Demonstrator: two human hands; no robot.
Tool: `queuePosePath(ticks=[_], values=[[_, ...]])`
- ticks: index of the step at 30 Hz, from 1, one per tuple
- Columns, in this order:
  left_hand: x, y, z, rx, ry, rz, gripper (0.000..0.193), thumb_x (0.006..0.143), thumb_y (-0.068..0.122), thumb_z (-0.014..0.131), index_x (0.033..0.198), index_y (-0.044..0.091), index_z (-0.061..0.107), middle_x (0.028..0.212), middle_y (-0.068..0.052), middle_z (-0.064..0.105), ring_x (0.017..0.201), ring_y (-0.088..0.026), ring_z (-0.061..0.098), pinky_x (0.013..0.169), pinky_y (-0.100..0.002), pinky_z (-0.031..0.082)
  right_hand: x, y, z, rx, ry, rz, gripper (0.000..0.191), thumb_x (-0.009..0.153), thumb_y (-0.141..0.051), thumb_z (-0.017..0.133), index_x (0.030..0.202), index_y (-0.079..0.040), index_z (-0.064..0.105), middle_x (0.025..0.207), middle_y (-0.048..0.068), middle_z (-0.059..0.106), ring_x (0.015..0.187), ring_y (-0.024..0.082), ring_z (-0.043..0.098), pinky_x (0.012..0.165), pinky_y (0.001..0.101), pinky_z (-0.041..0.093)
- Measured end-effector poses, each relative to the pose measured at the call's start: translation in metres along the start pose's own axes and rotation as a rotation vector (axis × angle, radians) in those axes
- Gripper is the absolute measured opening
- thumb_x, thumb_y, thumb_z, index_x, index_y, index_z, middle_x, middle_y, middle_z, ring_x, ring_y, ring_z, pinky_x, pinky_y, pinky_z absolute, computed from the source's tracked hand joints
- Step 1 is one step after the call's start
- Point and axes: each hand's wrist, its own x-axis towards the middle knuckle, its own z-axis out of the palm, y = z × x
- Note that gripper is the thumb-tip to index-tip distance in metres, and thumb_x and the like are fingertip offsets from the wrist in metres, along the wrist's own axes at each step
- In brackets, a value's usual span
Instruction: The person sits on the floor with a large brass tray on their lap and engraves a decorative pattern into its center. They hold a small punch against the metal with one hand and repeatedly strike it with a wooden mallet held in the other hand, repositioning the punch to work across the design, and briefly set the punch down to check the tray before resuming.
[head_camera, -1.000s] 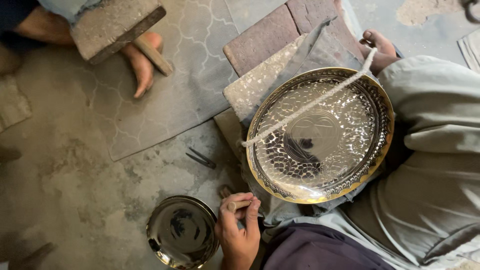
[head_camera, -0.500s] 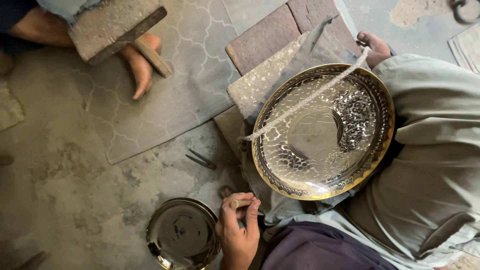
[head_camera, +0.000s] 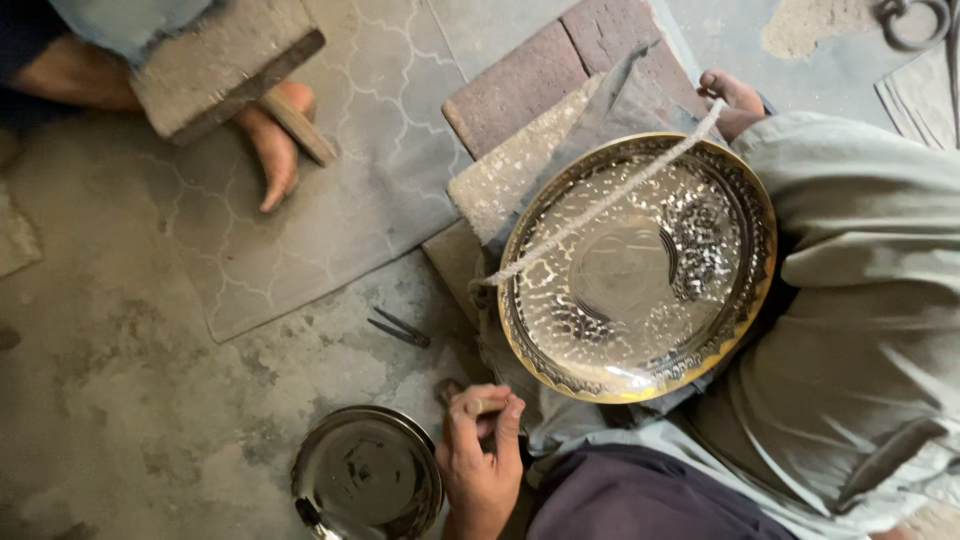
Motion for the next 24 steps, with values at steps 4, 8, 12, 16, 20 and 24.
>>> queuePosePath(ticks=[4,8,12,16,20,24], values=[[0.002,0.001,0.003,-0.029,-0.03,0.005,0.021,0.094,0.006,0.074,0.107,-0.001,0.058,0.108,-0.011,0.071,0.086,-0.018,0.075,0.066,-0.027,0.066,0.002,0.006,-0.004,-0.163,-0.062,-0.112,0.024,0.105,0.003,0.062,0.123,-0.009,0.053,0.121,0.002,0.056,0.11,0.012,0.055,0.094,0.0233,0.046],[0.002,0.002,0.002,-0.01,-0.033,0.035,0.023,0.094,0.007,0.074,0.109,-0.001,0.059,0.108,-0.011,0.07,0.085,-0.018,0.075,0.064,-0.027,0.066,0.001,0.005,-0.005,-0.042,0.023,0.052,0.024,0.102,0.0,0.066,0.12,-0.012,0.054,0.119,0.001,0.059,0.105,0.011,0.058,0.087,0.0232,0.048],[0.003,0.001,0.001,0.009,-0.048,-0.003,0.023,0.094,0.009,0.074,0.11,-0.001,0.06,0.106,-0.01,0.071,0.083,-0.017,0.076,0.064,-0.027,0.066,0.0,0.002,-0.003,0.064,-0.011,0.065,0.024,0.103,-0.003,0.068,0.12,-0.013,0.053,0.115,0.004,0.059,0.101,0.012,0.062,0.088,0.0228,0.052],[0.002,0.0,0.001,-0.014,-0.034,-0.001,0.024,0.094,0.01,0.074,0.111,0.0,0.059,0.106,-0.011,0.07,0.085,-0.018,0.076,0.065,-0.027,0.067,-0.001,0.001,0.0,0.161,0.024,0.097,0.025,0.104,-0.002,0.071,0.119,-0.012,0.053,0.113,0.003,0.058,0.1,0.013,0.062,0.086,0.0224,0.052],[0.001,0.0,0.002,-0.003,-0.054,-0.008,0.023,0.094,0.01,0.073,0.11,-0.001,0.06,0.106,-0.01,0.072,0.083,-0.018,0.077,0.064,-0.027,0.066,-0.004,-0.003,0.002,0.091,0.009,0.054,0.025,0.102,0.0,0.067,0.119,-0.013,0.054,0.11,0.003,0.058,0.099,0.012,0.061,0.085,0.0219,0.051],[0.003,0.0,0.002,0.002,-0.051,0.026,0.025,0.095,0.011,0.073,0.111,-0.002,0.06,0.106,-0.011,0.07,0.085,-0.018,0.077,0.063,-0.026,0.067,-0.006,-0.007,0.003,0.075,0.043,0.096,0.017,0.105,-0.002,0.064,0.116,-0.011,0.056,0.11,0.002,0.059,0.097,0.011,0.059,0.084,0.021,0.05]])
